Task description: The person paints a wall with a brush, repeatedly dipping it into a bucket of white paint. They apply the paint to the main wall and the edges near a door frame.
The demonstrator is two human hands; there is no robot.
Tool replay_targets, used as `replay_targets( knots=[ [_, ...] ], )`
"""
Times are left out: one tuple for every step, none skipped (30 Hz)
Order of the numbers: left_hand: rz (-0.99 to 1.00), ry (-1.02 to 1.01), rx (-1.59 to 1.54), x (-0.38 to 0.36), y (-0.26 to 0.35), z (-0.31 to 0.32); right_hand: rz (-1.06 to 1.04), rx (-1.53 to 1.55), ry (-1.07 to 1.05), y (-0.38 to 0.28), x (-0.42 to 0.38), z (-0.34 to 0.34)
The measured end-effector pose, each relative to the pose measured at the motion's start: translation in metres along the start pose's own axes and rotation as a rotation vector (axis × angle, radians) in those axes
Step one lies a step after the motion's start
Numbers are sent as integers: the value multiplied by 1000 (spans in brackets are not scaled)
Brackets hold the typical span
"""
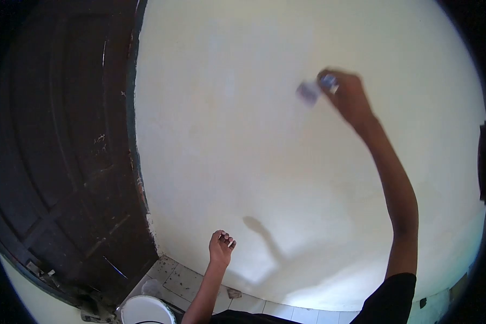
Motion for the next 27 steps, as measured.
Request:
replay_targets(
  knots=[
    [-19,2,5,2,0,0,-47,-51,163,2,14,-10],
    [-20,8,-2,4,-1,-1,-78,-183,255,-3,22,-19],
    [-25,-5,2,4,-1,-2,-56,-254,265,-5,22,-16],
    [-26,-19,6,5,-1,-3,-36,-323,279,-7,18,-12],
    [-22,-11,0,5,-1,-4,-127,-356,205,-4,7,3],
    [-16,6,1,4,-1,-3,-218,-388,131,1,-11,25],
    [-10,22,1,3,-3,-3,-238,-355,20,1,-39,55],
    [-5,30,-7,4,-5,-2,-260,-321,-89,-8,-70,79],
    [6,21,-14,5,-5,-3,-218,-229,-255,-27,-98,92],
    [18,12,-19,4,-5,-4,-291,-138,-355,-43,-122,102],
    [24,20,-26,2,-5,-3,-375,-118,-358,-58,-140,105],
    [38,31,-15,1,-4,-2,-327,-16,-385,-67,-149,105],
    [54,42,-2,-1,-4,0,-275,7,-451,-64,-148,103],
    [60,44,-2,-1,-5,0,-219,28,-518,-61,-147,97],
    [61,40,-12,-2,-5,-1,-136,91,-472,-53,-133,85],
    [63,31,-21,0,-5,1,-54,149,-422,-38,-112,74],
    [64,23,-17,1,-5,2,-5,178,-288,-21,-88,62],
    [53,38,-9,3,-4,1,16,114,-230,2,-56,52],
    [42,53,0,4,-4,0,-25,138,-118,20,-21,36],
    [41,43,6,6,-3,-2,18,115,-115,35,12,18],
    [31,40,12,9,-3,-4,44,39,-34,31,35,-2],
    [22,34,10,11,-4,-4,-38,22,108,27,48,-11],
    [18,37,2,12,-5,-5,-135,-56,214,22,52,-17],
    [15,27,-9,12,-5,-5,-231,-132,316,18,51,-20],
    [13,39,-2,11,-5,-6,-251,-206,292,18,44,-16],
    [14,50,8,11,-5,-5,-271,-280,272,20,32,-7],
    [20,43,2,10,-5,-5,-176,-208,174,29,15,12]
  ],
)
Point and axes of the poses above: each hand's wrist, its own x-axis towards the middle knuckle, its own z-axis out of the palm, y = z × x, the point moved 4 cm from there along x, towards the middle knuckle, and after that the axes turned 8 degrees about y, right-handed, at the moved point
